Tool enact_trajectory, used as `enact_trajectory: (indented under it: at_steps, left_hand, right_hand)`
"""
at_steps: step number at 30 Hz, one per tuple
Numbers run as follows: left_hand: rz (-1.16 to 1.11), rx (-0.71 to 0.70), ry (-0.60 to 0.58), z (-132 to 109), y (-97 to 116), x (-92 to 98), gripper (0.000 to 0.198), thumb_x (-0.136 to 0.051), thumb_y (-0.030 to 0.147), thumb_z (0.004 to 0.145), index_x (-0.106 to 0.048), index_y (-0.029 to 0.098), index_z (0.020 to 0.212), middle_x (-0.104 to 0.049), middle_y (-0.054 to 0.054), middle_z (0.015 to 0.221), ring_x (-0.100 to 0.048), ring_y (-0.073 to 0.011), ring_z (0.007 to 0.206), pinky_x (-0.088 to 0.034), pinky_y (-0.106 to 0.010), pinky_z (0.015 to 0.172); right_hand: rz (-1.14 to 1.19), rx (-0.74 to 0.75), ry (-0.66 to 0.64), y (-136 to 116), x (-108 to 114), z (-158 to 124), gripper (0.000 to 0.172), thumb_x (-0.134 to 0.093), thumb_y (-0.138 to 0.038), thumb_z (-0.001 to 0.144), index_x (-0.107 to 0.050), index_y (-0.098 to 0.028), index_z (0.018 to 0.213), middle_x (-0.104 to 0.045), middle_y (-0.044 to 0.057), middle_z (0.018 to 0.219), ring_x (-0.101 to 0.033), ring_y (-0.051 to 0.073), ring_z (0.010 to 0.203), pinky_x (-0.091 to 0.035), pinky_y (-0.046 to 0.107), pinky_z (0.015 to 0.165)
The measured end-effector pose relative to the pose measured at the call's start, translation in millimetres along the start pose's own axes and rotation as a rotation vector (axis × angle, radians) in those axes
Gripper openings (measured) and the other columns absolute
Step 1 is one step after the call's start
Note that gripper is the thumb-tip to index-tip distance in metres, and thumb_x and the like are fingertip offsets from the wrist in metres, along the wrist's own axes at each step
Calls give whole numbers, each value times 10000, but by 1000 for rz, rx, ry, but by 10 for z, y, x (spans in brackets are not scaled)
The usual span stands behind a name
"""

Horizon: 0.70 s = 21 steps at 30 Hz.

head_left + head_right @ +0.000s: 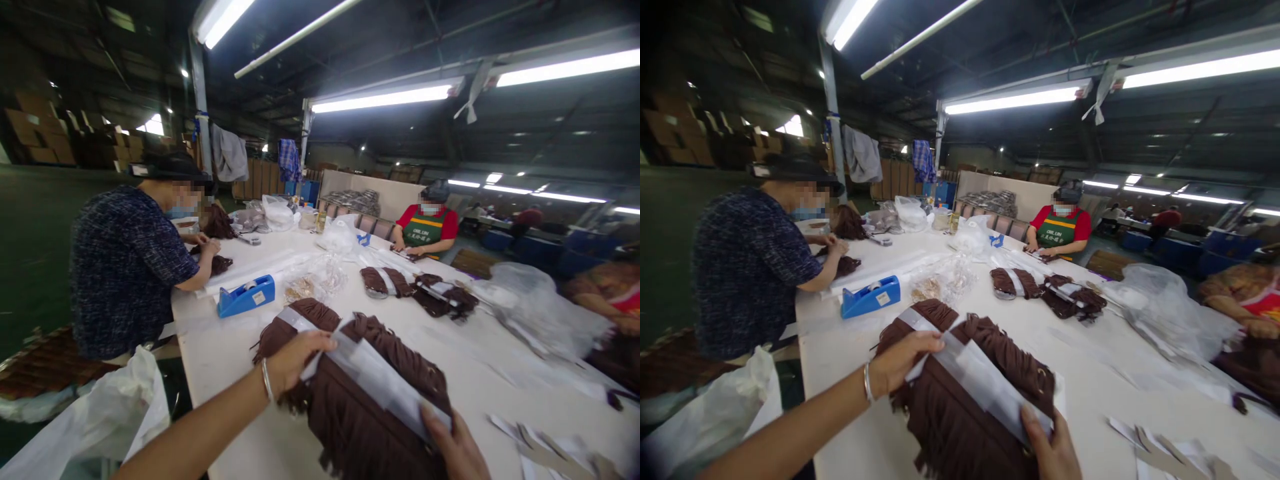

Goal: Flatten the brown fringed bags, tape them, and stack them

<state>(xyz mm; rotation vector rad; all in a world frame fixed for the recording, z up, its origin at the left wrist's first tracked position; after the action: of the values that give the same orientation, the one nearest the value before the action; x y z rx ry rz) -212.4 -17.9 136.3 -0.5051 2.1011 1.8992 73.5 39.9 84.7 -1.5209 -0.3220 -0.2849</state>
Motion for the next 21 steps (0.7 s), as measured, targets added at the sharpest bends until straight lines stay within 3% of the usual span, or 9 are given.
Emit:
enact_trajectory:
  at_steps: [3,5,8,10,13,17,19,21]
  left_hand:
    - [100,-41,20,369,503,597,314,-712,295,669,-695,122,930,-727,-75,871,-664,-197,807,-494,-313,848]
    - [184,-48,51,578,662,981,346,-724,289,657,-694,118,956,-731,-79,910,-669,-206,851,-486,-314,876]
    - [337,-26,122,767,646,1437,371,-735,318,645,-690,105,946,-735,-79,905,-671,-231,895,-485,-323,880]
    - [457,4,182,818,523,1653,378,-716,372,667,-687,87,914,-735,-80,854,-673,-256,887,-495,-343,851]
    - [652,16,282,843,374,1862,411,-644,451,741,-681,89,931,-738,-85,873,-669,-284,926,-495,-375,860]
    - [943,-83,462,858,496,1909,462,-575,458,821,-631,99,1106,-659,-166,1207,-558,-336,1192,-372,-474,1051]
    - [1069,-183,510,861,608,1786,518,-467,471,902,-554,99,1252,-534,-184,1385,-437,-321,1332,-257,-490,1139]
    - [1164,-286,477,865,638,1587,555,-372,487,956,-458,133,1375,-415,-139,1501,-333,-260,1413,-183,-439,1189]
  right_hand:
    - [297,-36,-141,-373,-748,308,751,-660,-670,711,-546,-166,1256,-702,87,1096,-647,289,1036,-524,385,902]
    - [440,-31,-171,-530,-1230,475,772,-708,-645,672,-546,-147,1239,-708,93,1075,-658,281,1007,-531,373,877]
    - [507,-52,-162,-504,-1813,639,808,-738,-624,635,-528,-127,1237,-700,113,1104,-661,276,1011,-525,367,883]
    - [489,-68,-150,-367,-2061,703,865,-736,-629,625,-491,-119,1279,-670,135,1176,-641,278,1066,-509,366,913]
    - [399,-57,-162,-164,-2176,762,901,-701,-647,659,-437,-122,1342,-646,147,1218,-623,279,1104,-497,367,926]
    - [95,7,-120,-180,-1928,784,823,-532,-659,818,-375,-112,1413,-696,139,1059,-655,309,994,-514,446,855]
    - [-134,228,26,-436,-1750,758,757,-448,-611,894,-350,-97,1441,-643,189,1181,-600,337,1104,-474,507,918]
    - [-338,585,104,-781,-1739,667,684,-435,-534,934,-341,-109,1462,-485,208,1409,-440,345,1307,-369,543,1047]
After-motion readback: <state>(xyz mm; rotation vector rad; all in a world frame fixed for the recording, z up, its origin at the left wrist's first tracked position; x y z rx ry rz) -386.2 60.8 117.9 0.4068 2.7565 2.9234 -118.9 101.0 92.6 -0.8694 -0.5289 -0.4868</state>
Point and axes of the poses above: each hand's wrist, its own z-axis towards the middle knuckle, its own x-axis out of the back of the hand, y = z × x, the point moved 5 cm from there along z, towards the middle knuckle
